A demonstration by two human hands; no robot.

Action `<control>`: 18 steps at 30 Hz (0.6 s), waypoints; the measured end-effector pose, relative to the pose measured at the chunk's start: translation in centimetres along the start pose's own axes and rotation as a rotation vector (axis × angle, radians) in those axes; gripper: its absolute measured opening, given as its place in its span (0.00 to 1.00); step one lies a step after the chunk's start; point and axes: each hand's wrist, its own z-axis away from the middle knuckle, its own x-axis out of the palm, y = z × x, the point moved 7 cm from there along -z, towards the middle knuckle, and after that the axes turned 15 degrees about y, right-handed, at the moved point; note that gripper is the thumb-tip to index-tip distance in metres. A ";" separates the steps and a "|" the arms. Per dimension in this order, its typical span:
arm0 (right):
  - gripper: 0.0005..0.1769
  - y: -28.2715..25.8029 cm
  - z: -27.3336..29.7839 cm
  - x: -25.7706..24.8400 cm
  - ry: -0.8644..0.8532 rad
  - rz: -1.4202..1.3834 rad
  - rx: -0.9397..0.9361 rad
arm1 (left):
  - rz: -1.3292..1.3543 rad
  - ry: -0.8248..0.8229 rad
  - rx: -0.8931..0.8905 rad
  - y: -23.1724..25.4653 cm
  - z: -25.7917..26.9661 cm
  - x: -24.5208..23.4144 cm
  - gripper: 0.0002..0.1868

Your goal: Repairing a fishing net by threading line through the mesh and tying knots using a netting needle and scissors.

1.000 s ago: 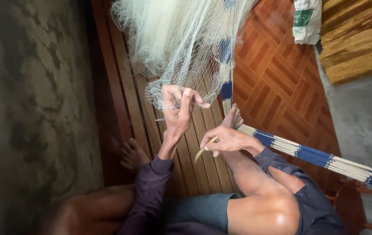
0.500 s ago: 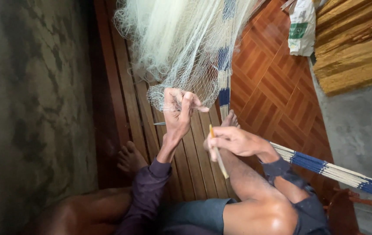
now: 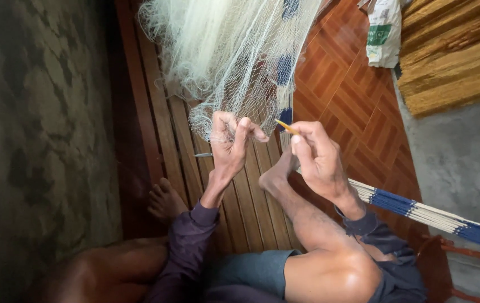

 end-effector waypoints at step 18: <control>0.12 -2.6 -0.4 -1.4 0.101 0.194 -0.169 | -0.005 -0.018 0.059 0.7 0.2 -0.1 0.09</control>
